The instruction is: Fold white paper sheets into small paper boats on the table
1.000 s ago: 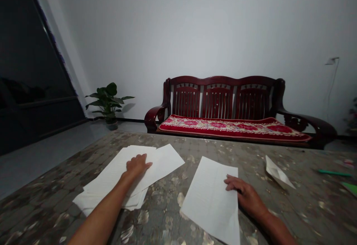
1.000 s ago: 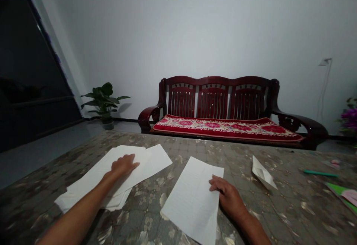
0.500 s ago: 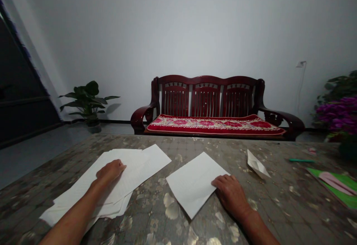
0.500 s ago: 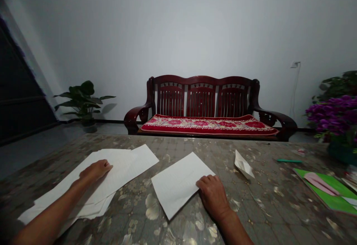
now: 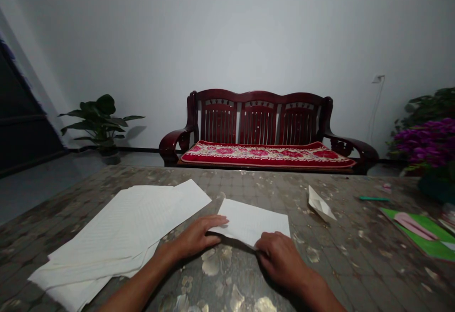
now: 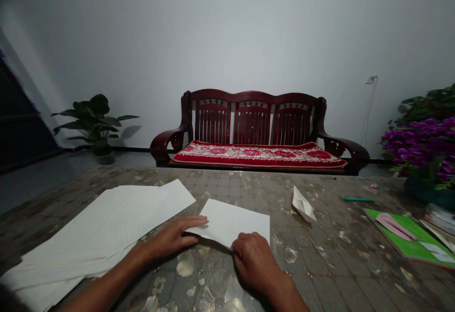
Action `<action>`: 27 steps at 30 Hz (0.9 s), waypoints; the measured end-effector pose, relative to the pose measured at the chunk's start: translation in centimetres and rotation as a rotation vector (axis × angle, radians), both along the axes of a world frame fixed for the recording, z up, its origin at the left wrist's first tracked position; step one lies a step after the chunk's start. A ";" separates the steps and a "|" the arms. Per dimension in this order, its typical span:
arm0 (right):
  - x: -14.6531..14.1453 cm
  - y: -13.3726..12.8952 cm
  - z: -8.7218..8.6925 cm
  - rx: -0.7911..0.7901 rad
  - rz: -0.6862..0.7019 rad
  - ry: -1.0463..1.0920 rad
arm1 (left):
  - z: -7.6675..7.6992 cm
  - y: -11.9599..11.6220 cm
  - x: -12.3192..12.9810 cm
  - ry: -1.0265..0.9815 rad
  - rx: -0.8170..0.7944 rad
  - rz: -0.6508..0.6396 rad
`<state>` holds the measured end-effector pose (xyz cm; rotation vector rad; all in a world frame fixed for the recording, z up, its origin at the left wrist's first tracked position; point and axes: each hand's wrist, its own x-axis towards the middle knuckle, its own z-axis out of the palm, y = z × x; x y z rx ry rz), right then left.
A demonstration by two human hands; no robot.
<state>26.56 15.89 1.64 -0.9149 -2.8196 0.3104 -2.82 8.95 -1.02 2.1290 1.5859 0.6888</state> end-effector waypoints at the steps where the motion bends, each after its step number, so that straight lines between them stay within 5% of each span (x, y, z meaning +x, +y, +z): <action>1: 0.3 0.3 0.3 -0.068 0.004 0.033 | -0.4 0.2 -0.3 -0.006 0.020 0.001; 5: 1.9 2.7 1.2 -0.364 0.012 0.206 | -2.0 0.3 -0.8 0.010 0.077 0.012; 8: 3.5 5.0 0.6 -0.434 -0.094 0.442 | -2.3 -0.3 -0.1 0.029 0.083 0.063; 11: 4.6 6.4 -1.5 -0.424 -0.162 0.483 | -0.8 -0.9 0.1 0.009 0.007 0.035; 15: 4.7 7.3 -4.7 -0.260 -0.107 0.305 | 3.2 -0.9 -2.8 -0.147 -0.282 0.017; 19: 4.5 7.9 -6.4 -0.154 -0.081 0.284 | 5.4 -0.6 -8.8 0.067 -0.123 0.676; 21: 4.5 8.2 -6.7 -0.133 -0.082 0.290 | 5.4 -0.8 -11.8 0.161 -0.110 0.864; 27: 4.3 8.4 -7.2 -0.091 -0.113 0.314 | 4.5 -2.6 -17.2 0.305 -0.295 1.060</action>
